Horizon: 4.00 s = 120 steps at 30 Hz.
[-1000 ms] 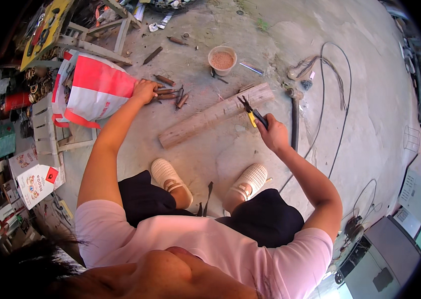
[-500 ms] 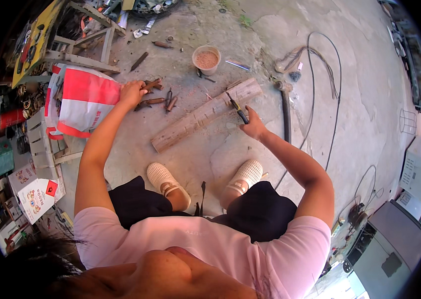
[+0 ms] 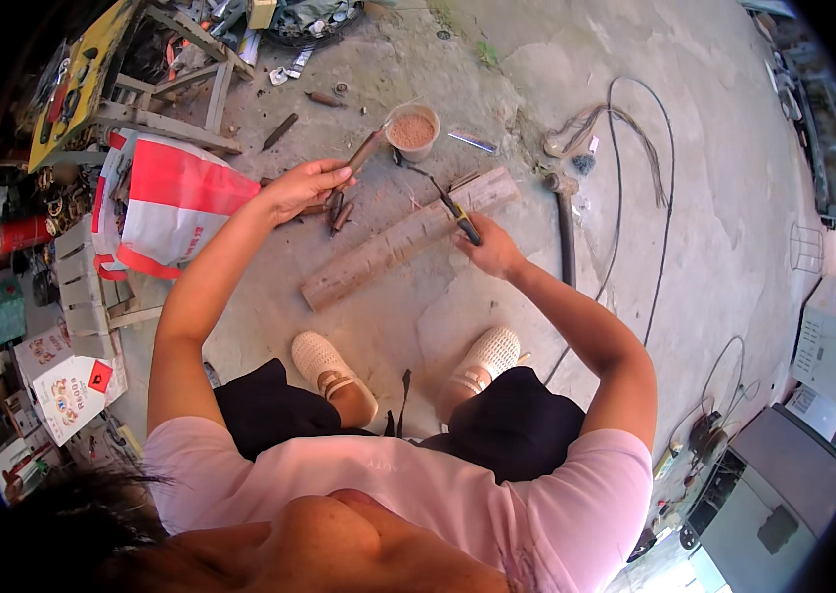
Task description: The person holds a metal part with pliers and taps it with a hammer. They handle several small metal pieces and place them into a small container.
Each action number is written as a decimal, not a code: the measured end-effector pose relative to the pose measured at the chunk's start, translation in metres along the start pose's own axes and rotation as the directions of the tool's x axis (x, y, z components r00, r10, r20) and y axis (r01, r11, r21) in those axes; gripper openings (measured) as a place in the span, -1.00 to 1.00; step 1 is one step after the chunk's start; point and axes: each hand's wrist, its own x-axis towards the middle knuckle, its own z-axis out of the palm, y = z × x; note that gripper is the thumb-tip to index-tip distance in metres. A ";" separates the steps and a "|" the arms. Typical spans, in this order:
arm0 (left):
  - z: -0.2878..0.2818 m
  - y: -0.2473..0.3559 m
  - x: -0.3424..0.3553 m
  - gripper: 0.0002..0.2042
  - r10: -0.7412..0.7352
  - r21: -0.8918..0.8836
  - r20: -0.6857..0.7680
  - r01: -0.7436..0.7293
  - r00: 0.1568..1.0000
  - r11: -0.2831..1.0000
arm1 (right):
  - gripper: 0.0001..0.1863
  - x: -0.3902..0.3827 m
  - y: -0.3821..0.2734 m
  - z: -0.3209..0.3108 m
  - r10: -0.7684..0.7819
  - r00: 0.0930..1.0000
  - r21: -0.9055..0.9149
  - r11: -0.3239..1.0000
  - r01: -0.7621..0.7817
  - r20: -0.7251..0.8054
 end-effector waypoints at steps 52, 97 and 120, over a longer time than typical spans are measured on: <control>0.047 0.030 0.017 -0.43 0.260 0.201 -0.017 -0.251 0.966 0.947 | -0.59 0.000 -0.086 0.000 0.127 0.986 0.187 0.972 -0.146 0.112; 0.168 -0.050 0.077 -0.35 0.343 0.170 -0.112 -0.322 0.933 0.931 | -0.70 0.056 -0.087 -0.017 0.117 0.991 0.325 0.941 -0.089 -0.068; 0.163 -0.030 0.035 -0.27 0.058 0.097 -0.180 -0.041 0.982 0.994 | -0.66 0.065 -0.041 -0.001 -0.085 0.996 0.594 0.803 0.056 0.021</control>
